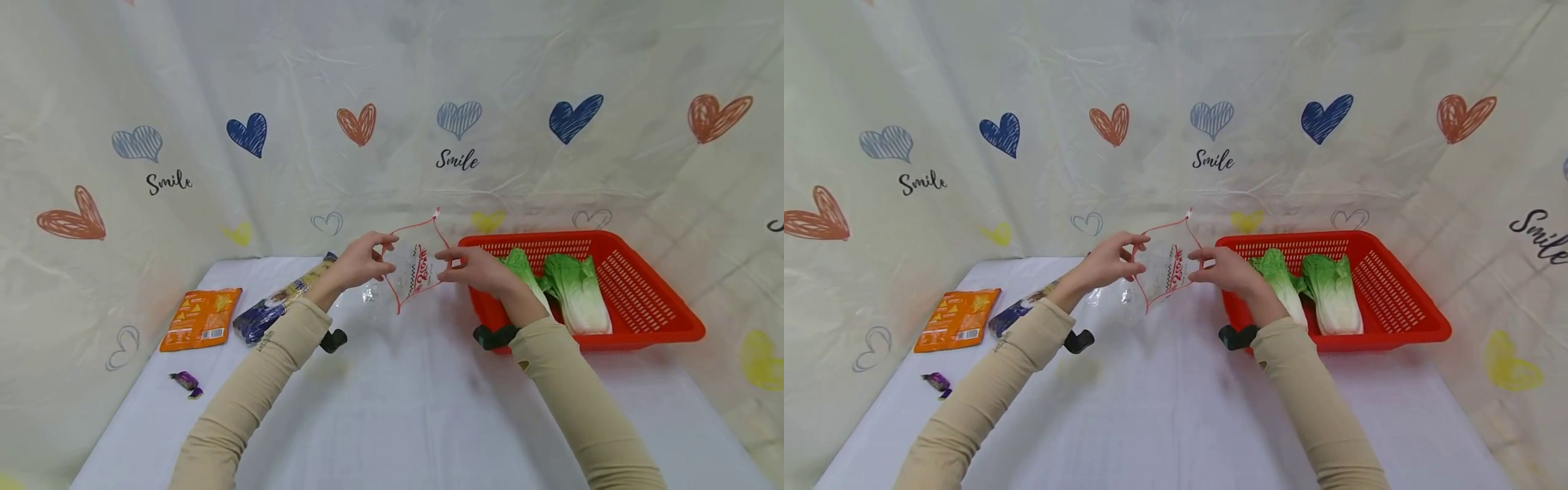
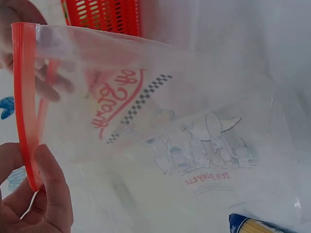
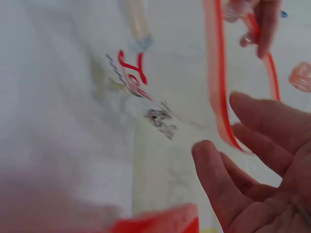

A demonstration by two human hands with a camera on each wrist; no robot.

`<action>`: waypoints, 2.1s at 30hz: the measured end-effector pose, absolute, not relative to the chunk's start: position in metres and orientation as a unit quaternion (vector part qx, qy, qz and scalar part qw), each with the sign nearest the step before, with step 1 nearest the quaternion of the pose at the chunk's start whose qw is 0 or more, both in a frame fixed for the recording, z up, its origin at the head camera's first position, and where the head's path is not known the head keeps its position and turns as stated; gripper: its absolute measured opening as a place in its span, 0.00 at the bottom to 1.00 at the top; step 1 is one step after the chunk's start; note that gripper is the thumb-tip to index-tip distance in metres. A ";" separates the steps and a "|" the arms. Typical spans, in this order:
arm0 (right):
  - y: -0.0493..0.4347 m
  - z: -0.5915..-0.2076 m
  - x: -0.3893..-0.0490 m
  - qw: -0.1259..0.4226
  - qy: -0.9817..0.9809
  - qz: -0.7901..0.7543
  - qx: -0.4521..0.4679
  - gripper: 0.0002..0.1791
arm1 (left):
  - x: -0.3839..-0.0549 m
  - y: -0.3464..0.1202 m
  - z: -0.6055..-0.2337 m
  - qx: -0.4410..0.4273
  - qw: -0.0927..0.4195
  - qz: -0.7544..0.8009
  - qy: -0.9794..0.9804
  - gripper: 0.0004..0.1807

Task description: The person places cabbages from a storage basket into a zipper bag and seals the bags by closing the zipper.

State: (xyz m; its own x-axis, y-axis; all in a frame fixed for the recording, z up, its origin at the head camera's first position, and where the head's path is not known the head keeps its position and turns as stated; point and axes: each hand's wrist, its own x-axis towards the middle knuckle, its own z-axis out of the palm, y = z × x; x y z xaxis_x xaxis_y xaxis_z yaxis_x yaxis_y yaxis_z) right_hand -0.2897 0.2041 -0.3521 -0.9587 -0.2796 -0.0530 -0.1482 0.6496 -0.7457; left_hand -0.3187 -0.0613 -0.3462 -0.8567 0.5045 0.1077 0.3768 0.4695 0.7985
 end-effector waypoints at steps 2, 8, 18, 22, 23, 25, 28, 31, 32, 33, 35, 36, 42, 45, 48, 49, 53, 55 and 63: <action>0.213 -0.345 -0.290 0.096 0.900 -0.407 -0.123 0.25 | -0.318 -0.060 -0.346 0.258 0.077 0.445 0.854 0.32; 0.253 -0.327 -0.293 0.107 0.866 -0.482 -0.083 0.28 | -0.315 -0.058 -0.343 0.268 0.095 0.439 0.852 0.33; 0.325 -0.344 -0.304 0.102 0.851 -0.515 0.003 0.33 | -0.312 -0.056 -0.343 0.276 0.100 0.426 0.856 0.34; 0.345 -0.362 -0.302 0.140 0.840 -0.524 0.015 0.33 | -0.312 -0.054 -0.344 0.282 0.102 0.421 0.856 0.35; 0.349 -0.367 -0.302 0.151 0.835 -0.529 0.016 0.33 | -0.312 -0.054 -0.345 0.284 0.103 0.422 0.855 0.35; 0.355 -0.376 -0.302 0.174 0.821 -0.544 0.010 0.32 | -0.313 -0.054 -0.346 0.287 0.101 0.422 0.854 0.35; 0.359 -0.385 -0.302 0.201 0.820 -0.535 -0.002 0.32 | -0.314 -0.054 -0.347 0.288 0.100 0.424 0.852 0.35; 0.359 -0.390 -0.303 0.222 0.834 -0.505 -0.017 0.33 | -0.314 -0.055 -0.347 0.290 0.099 0.422 0.853 0.35; 0.359 -0.391 -0.303 0.227 0.839 -0.494 -0.019 0.34 | -0.314 -0.055 -0.347 0.290 0.099 0.421 0.853 0.35; 0.358 -0.392 -0.303 0.231 0.843 -0.484 -0.022 0.34 | -0.314 -0.055 -0.347 0.290 0.100 0.420 0.854 0.35; 0.356 -0.391 -0.302 0.237 0.849 -0.471 -0.027 0.35 | -0.314 -0.055 -0.347 0.290 0.101 0.420 0.854 0.35; 0.355 -0.391 -0.302 0.239 0.850 -0.469 -0.024 0.35 | -0.314 -0.055 -0.347 0.289 0.101 0.419 0.855 0.35; 0.349 -0.388 -0.297 0.268 0.841 -0.469 -0.014 0.38 | -0.314 -0.056 -0.348 0.289 0.100 0.421 0.854 0.35; 0.347 -0.389 -0.295 0.298 0.837 -0.459 -0.010 0.40 | -0.314 -0.056 -0.348 0.291 0.099 0.417 0.855 0.34; 0.347 -0.391 -0.294 0.305 0.843 -0.442 -0.007 0.41 | -0.313 -0.056 -0.348 0.292 0.098 0.413 0.857 0.35; 0.347 -0.392 -0.294 0.305 0.845 -0.439 -0.011 0.42 | -0.313 -0.056 -0.348 0.292 0.098 0.413 0.857 0.35; 0.347 -0.396 -0.293 0.307 0.844 -0.439 -0.022 0.44 | -0.313 -0.057 -0.348 0.292 0.100 0.413 0.857 0.35; 0.348 -0.398 -0.293 0.304 0.844 -0.440 -0.032 0.45 | -0.312 -0.056 -0.348 0.292 0.101 0.413 0.857 0.34; 0.351 -0.392 -0.294 0.227 0.883 -0.400 -0.091 0.39 | -0.312 -0.053 -0.349 0.299 0.106 0.419 0.851 0.34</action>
State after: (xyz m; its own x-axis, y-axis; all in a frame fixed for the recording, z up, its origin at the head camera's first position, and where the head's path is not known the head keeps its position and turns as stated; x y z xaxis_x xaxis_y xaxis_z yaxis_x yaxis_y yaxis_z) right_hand -0.2943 0.3512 -0.3916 -0.8798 -0.3433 -0.3287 0.0208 0.6632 -0.7481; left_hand -0.3123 -0.0532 -0.3485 -0.7989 0.5974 0.0693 0.4194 0.4709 0.7761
